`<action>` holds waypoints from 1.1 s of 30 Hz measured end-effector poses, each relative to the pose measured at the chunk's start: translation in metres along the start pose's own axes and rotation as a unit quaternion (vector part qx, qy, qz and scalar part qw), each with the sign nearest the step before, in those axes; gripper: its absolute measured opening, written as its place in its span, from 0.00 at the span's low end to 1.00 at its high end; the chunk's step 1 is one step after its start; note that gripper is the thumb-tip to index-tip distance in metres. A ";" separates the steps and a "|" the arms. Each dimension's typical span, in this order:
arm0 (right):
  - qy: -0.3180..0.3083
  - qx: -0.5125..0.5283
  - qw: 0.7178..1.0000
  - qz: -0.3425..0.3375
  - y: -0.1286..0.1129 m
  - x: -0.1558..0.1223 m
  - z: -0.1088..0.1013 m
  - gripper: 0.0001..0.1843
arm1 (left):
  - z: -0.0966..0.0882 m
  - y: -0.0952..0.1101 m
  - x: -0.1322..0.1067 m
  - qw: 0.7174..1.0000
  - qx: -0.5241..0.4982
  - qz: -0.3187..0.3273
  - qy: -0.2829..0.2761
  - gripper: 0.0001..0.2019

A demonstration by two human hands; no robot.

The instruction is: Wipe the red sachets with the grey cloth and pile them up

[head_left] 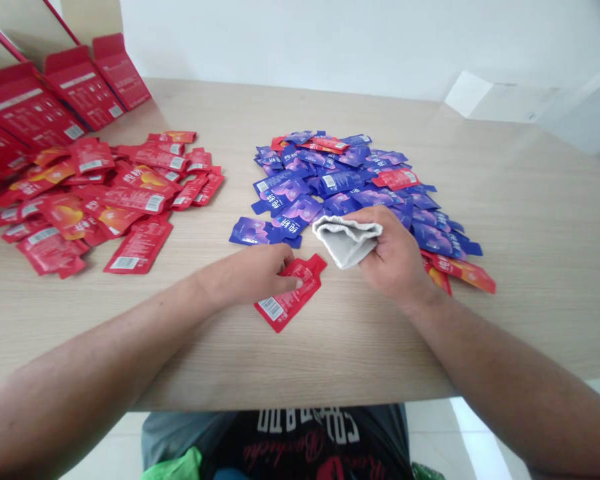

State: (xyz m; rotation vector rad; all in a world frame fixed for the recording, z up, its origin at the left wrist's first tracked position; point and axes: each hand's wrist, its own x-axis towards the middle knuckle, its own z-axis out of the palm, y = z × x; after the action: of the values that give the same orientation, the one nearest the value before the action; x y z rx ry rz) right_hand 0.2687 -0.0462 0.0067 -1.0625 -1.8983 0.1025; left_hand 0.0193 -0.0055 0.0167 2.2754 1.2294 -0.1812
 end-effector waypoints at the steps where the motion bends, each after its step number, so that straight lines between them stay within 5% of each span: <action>1: -0.003 0.000 1.000 0.001 0.000 0.000 0.000 0.17 | -0.001 -0.002 0.002 1.000 -0.019 0.008 -0.004 0.15; 9: -0.051 0.020 0.998 -0.009 0.001 -0.001 0.001 0.15 | -0.002 -0.012 0.009 0.995 -0.093 0.039 0.007 0.11; 15: -0.104 0.015 0.994 -0.007 0.001 -0.007 0.011 0.18 | -0.004 -0.009 0.008 0.983 -0.170 -0.003 -0.063 0.09; 22: -0.279 0.055 0.952 -0.118 -0.024 -0.024 0.036 0.14 | 0.001 -0.007 0.012 0.989 -0.145 0.011 -0.024 0.10; 29: -0.250 0.005 0.967 -0.053 -0.011 -0.022 0.031 0.19 | 0.003 -0.008 0.013 0.981 -0.190 -0.013 -0.029 0.09; 33: -0.300 0.064 0.943 -0.132 -0.027 -0.024 0.032 0.13 | 0.003 -0.007 0.013 0.982 -0.186 -0.003 -0.031 0.10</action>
State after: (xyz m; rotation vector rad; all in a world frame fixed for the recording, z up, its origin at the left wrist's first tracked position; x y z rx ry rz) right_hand 0.2320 -0.0695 -0.0154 -0.7207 -2.5241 0.4315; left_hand 0.0220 0.0057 0.0065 1.9293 1.1317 -0.0210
